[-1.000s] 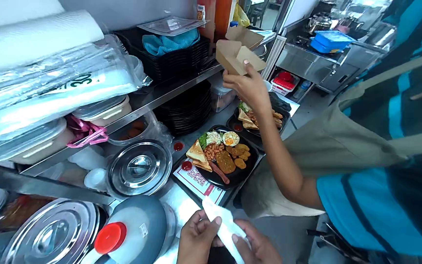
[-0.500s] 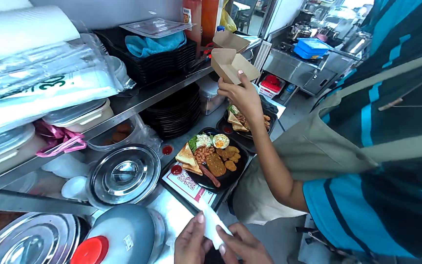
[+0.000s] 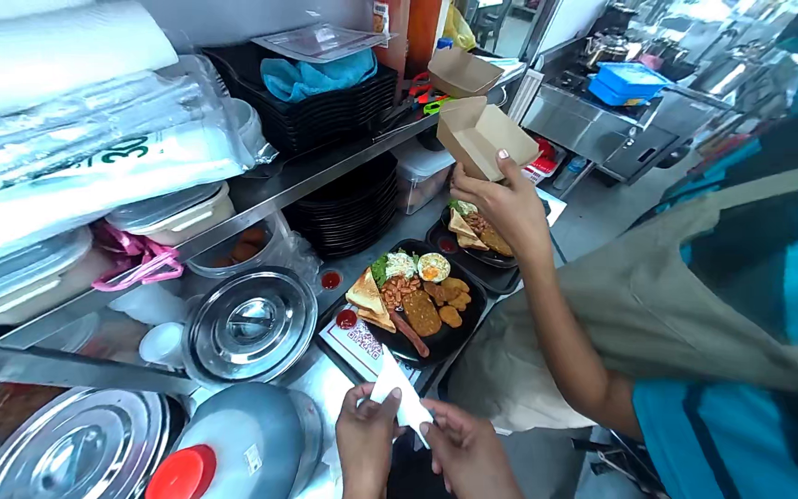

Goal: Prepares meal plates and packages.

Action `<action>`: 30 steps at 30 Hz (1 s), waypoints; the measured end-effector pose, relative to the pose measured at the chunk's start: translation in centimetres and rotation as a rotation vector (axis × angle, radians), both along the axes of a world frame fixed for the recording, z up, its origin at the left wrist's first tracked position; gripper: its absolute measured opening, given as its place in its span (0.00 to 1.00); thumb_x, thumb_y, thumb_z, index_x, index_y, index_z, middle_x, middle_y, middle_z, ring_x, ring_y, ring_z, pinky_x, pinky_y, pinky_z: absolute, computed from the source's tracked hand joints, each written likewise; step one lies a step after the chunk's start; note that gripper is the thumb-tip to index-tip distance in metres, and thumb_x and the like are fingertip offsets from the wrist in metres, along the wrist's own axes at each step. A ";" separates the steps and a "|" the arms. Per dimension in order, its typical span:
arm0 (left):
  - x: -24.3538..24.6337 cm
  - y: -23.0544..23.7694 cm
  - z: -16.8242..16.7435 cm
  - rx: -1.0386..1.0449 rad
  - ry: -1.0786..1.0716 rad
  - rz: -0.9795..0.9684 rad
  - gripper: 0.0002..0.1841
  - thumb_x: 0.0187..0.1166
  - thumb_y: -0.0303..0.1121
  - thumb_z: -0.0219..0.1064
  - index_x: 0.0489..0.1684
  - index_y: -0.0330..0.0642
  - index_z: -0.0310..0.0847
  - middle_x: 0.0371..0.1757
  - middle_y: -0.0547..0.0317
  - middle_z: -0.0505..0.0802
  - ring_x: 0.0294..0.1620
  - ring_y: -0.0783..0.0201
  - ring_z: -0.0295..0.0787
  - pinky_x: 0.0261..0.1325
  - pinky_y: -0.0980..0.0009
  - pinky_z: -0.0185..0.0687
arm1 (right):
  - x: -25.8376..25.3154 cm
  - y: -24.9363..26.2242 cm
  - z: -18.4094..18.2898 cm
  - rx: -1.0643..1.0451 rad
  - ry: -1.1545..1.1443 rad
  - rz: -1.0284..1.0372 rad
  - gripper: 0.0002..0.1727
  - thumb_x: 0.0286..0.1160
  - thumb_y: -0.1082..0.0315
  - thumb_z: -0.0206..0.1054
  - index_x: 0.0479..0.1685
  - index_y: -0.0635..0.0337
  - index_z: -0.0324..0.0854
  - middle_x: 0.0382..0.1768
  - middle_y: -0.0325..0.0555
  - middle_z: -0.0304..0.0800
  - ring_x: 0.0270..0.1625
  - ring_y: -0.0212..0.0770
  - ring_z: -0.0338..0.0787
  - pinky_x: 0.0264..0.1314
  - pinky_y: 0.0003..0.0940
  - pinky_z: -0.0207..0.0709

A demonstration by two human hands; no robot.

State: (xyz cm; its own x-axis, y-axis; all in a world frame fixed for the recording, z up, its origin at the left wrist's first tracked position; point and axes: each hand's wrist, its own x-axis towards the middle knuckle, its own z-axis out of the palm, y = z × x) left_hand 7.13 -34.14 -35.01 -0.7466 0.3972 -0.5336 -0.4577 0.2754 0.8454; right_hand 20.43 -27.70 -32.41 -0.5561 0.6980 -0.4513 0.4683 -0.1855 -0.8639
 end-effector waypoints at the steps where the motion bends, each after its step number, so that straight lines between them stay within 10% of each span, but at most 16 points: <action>1: 0.0 0.3 0.0 -0.040 0.131 -0.057 0.17 0.68 0.26 0.81 0.49 0.31 0.81 0.27 0.52 0.91 0.22 0.61 0.90 0.27 0.64 0.91 | -0.1 0.1 0.0 0.031 0.008 -0.018 0.21 0.79 0.68 0.69 0.71 0.61 0.84 0.34 0.43 0.96 0.22 0.32 0.88 0.26 0.30 0.84; 7: -0.6 4.6 2.1 -0.043 0.255 -0.231 0.11 0.84 0.36 0.69 0.40 0.35 0.88 0.26 0.56 0.94 0.24 0.62 0.93 0.30 0.63 0.94 | -1.2 2.8 0.3 0.185 0.176 -0.150 0.20 0.79 0.69 0.69 0.68 0.62 0.86 0.35 0.41 0.96 0.23 0.30 0.88 0.25 0.28 0.85; 11: 0.0 7.7 3.6 0.229 0.052 -0.012 0.21 0.75 0.26 0.77 0.61 0.30 0.73 0.37 0.49 0.93 0.32 0.60 0.94 0.34 0.64 0.93 | -1.3 4.2 1.7 0.246 0.299 -0.264 0.19 0.78 0.73 0.70 0.67 0.65 0.86 0.38 0.43 0.97 0.23 0.30 0.89 0.22 0.27 0.84; 15: 0.7 7.6 3.9 0.145 0.448 -0.046 0.18 0.61 0.29 0.84 0.44 0.33 0.83 0.33 0.57 0.89 0.29 0.70 0.86 0.32 0.75 0.83 | -0.3 3.8 3.2 0.211 0.271 -0.334 0.21 0.76 0.75 0.71 0.69 0.68 0.82 0.39 0.46 0.96 0.25 0.32 0.90 0.26 0.29 0.86; 23: 0.9 3.6 4.5 0.122 1.033 -0.265 0.09 0.77 0.31 0.72 0.44 0.33 0.93 0.40 0.48 0.91 0.30 0.71 0.86 0.34 0.78 0.85 | 0.9 0.4 2.1 0.545 0.187 -0.283 0.17 0.72 0.74 0.73 0.60 0.70 0.89 0.38 0.50 0.98 0.30 0.34 0.94 0.38 0.32 0.91; 26: 0.6 2.6 5.8 -0.030 0.880 -0.408 0.12 0.81 0.30 0.68 0.51 0.32 0.92 0.40 0.46 0.94 0.29 0.62 0.89 0.36 0.63 0.89 | 1.0 -0.9 3.2 0.583 0.177 -0.272 0.17 0.71 0.73 0.73 0.59 0.68 0.90 0.38 0.49 0.98 0.31 0.33 0.94 0.40 0.32 0.91; 30: 0.9 1.8 7.5 0.173 0.304 -0.327 0.10 0.85 0.25 0.62 0.51 0.29 0.87 0.32 0.54 0.94 0.26 0.68 0.92 0.31 0.70 0.92 | 1.1 -2.3 5.1 0.408 0.234 -0.324 0.17 0.72 0.75 0.72 0.60 0.71 0.88 0.34 0.49 0.97 0.28 0.34 0.93 0.35 0.32 0.91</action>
State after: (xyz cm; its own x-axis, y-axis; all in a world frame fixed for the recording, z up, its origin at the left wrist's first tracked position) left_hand 8.03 -32.35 -27.47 -0.6797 0.7010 -0.2159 -0.0957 0.2071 0.9736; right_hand 21.49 -29.97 -27.33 -0.3373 0.9414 0.0000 0.2310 0.0827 -0.9694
